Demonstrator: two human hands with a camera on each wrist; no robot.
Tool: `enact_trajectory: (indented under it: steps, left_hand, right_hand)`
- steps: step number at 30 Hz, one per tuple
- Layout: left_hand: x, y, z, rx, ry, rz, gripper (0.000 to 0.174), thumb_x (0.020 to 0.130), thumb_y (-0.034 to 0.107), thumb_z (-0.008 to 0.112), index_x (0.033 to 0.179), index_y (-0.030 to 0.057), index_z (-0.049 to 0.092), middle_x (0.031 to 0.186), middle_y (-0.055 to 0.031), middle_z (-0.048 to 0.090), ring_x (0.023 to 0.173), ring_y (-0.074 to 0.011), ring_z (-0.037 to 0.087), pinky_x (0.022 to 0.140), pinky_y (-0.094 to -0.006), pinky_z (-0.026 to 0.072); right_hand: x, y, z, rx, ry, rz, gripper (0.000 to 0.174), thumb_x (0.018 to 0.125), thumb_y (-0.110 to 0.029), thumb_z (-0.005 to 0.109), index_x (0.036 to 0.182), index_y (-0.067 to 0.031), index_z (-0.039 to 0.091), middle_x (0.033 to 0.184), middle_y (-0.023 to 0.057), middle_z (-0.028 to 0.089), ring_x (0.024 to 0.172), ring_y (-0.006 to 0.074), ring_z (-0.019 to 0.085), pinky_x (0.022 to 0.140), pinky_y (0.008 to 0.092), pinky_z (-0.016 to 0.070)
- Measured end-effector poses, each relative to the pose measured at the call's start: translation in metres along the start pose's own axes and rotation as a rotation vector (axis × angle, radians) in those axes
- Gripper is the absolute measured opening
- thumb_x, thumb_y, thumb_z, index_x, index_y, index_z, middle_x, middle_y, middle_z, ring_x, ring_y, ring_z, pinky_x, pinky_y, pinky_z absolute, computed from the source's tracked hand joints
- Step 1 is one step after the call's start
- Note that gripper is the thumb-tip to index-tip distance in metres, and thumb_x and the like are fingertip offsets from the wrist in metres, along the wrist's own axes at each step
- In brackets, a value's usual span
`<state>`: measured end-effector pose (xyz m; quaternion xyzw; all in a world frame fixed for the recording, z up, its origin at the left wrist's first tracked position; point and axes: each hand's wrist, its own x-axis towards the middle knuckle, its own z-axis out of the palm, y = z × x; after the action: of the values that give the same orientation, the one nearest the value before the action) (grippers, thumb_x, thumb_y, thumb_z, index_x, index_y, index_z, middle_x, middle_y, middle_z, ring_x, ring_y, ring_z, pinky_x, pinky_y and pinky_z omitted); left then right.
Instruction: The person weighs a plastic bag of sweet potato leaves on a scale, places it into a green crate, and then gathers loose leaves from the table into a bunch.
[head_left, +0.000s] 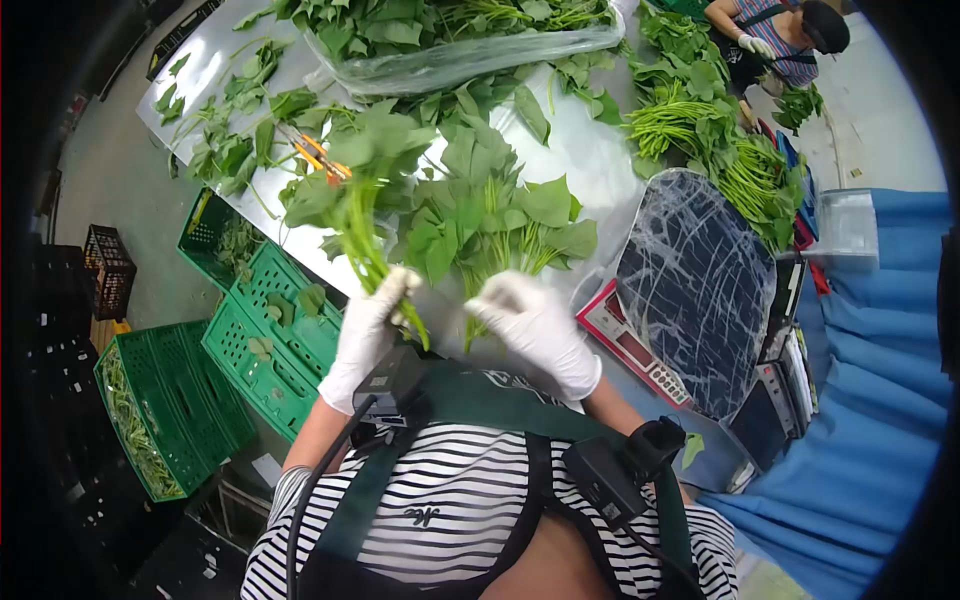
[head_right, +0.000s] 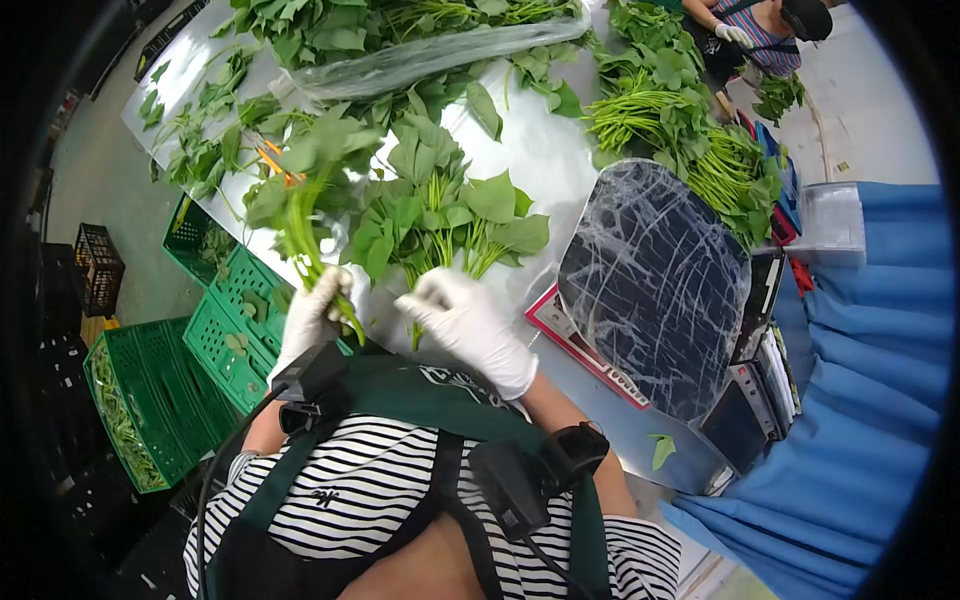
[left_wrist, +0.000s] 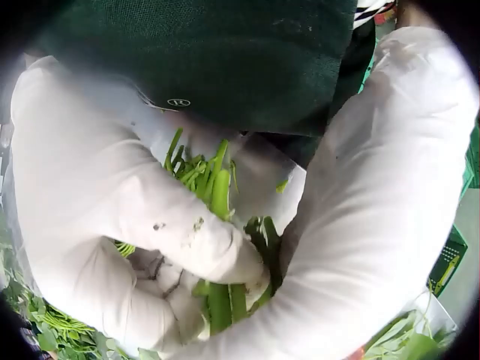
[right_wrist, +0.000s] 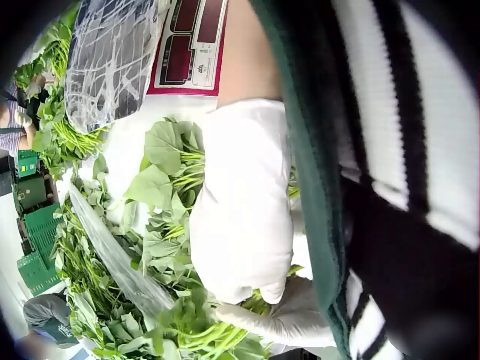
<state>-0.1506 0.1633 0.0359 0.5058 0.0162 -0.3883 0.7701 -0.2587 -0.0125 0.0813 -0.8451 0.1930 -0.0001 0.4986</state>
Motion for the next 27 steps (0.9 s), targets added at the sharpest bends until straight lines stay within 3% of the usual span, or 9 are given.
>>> enact_trajectory:
  steps: [4, 7, 9, 13, 14, 18, 23, 24, 27]
  left_hand:
    - [-0.009, -0.008, -0.004, -0.031, 0.051, -0.028, 0.023, 0.088, 0.027, 0.058, 0.090, 0.0040, 0.059, 0.068, 0.0021, 0.050, 0.056, -0.0063, 0.040, 0.052, -0.0206, 0.0331]
    - [-0.008, -0.028, -0.007, 0.077, 0.011, -0.183, 0.025, 0.087, 0.028, 0.059, 0.085, 0.0033, 0.060, 0.075, -0.0026, 0.055, 0.052, -0.0106, 0.043, 0.053, -0.0245, 0.0380]
    - [-0.006, -0.037, -0.003, 0.330, 0.053, -0.220, 0.023, 0.089, 0.025, 0.056, 0.087, 0.0022, 0.060, 0.079, -0.0035, 0.058, 0.053, -0.0118, 0.045, 0.053, -0.0255, 0.0395]
    - [-0.002, -0.039, -0.004, 0.377, -0.089, 0.047, 0.022, 0.091, 0.022, 0.052, 0.090, 0.0013, 0.061, 0.100, -0.0079, 0.061, 0.079, -0.0136, 0.054, 0.071, -0.0275, 0.0435]
    - [-0.003, -0.034, -0.004, 0.274, -0.088, -0.022, 0.023, 0.091, 0.022, 0.052, 0.088, 0.0006, 0.060, 0.107, -0.0117, 0.060, 0.090, -0.0161, 0.054, 0.079, -0.0297, 0.0425]
    - [-0.004, -0.020, 0.008, 0.093, -0.107, 0.025, 0.023, 0.091, 0.023, 0.052, 0.091, 0.0001, 0.057, 0.095, -0.0132, 0.060, 0.081, -0.0202, 0.056, 0.074, -0.0326, 0.0453]
    - [-0.003, -0.010, 0.022, 0.002, -0.139, 0.042, 0.023, 0.091, 0.024, 0.052, 0.099, 0.0023, 0.052, 0.063, -0.0008, 0.046, 0.057, -0.0130, 0.046, 0.065, -0.0305, 0.0458]
    - [-0.004, -0.007, 0.029, -0.022, -0.118, 0.016, 0.023, 0.091, 0.024, 0.053, 0.099, 0.0033, 0.052, 0.057, 0.0040, 0.034, 0.050, -0.0084, 0.035, 0.059, -0.0278, 0.0428]
    - [-0.003, 0.001, 0.034, -0.064, -0.199, -0.016, 0.021, 0.090, 0.020, 0.052, 0.098, -0.0001, 0.054, 0.058, 0.0021, 0.041, 0.050, -0.0073, 0.038, 0.056, -0.0261, 0.0432]
  right_hand:
    - [-0.006, 0.038, -0.011, -0.445, 0.110, 0.239, 0.032, 0.079, -0.038, 0.063, 0.088, -0.0076, 0.060, 0.070, 0.0078, 0.061, 0.065, 0.0248, 0.061, 0.061, 0.0346, 0.0474]
    - [-0.006, 0.060, 0.007, -0.500, 0.067, 0.177, 0.035, 0.080, -0.041, 0.061, 0.089, -0.0081, 0.060, 0.072, 0.0090, 0.062, 0.067, 0.0271, 0.061, 0.062, 0.0360, 0.0472]
    - [-0.003, 0.071, 0.012, -0.322, 0.054, 0.198, 0.031, 0.079, -0.037, 0.064, 0.088, -0.0078, 0.058, 0.075, 0.0061, 0.060, 0.069, 0.0204, 0.059, 0.061, 0.0317, 0.0453]
    - [-0.002, 0.074, 0.003, 0.178, 0.115, 0.123, 0.022, 0.083, -0.025, 0.064, 0.090, -0.0052, 0.057, 0.073, 0.0017, 0.060, 0.066, 0.0106, 0.054, 0.058, 0.0253, 0.0426]
    - [-0.003, 0.067, -0.004, 0.302, 0.153, 0.084, 0.019, 0.084, -0.021, 0.063, 0.091, -0.0046, 0.057, 0.073, 0.0006, 0.060, 0.065, 0.0080, 0.052, 0.058, 0.0235, 0.0416]
    - [0.000, 0.036, -0.037, 0.490, 0.033, 0.275, 0.012, 0.087, -0.014, 0.060, 0.093, -0.0043, 0.056, 0.076, 0.0007, 0.062, 0.065, 0.0035, 0.050, 0.058, 0.0185, 0.0388]
    - [-0.009, 0.019, -0.046, 0.543, 0.098, 0.087, 0.016, 0.087, -0.014, 0.060, 0.098, -0.0035, 0.055, 0.077, 0.0007, 0.061, 0.069, 0.0051, 0.053, 0.060, 0.0188, 0.0399]
    - [-0.008, 0.016, -0.045, 0.573, 0.108, 0.055, 0.017, 0.087, -0.014, 0.060, 0.099, -0.0033, 0.055, 0.078, 0.0009, 0.061, 0.070, 0.0056, 0.054, 0.061, 0.0190, 0.0404]
    - [-0.007, 0.016, -0.040, 0.595, 0.120, -0.003, 0.019, 0.087, -0.014, 0.060, 0.102, -0.0021, 0.055, 0.081, 0.0019, 0.061, 0.072, 0.0073, 0.055, 0.065, 0.0211, 0.0428]
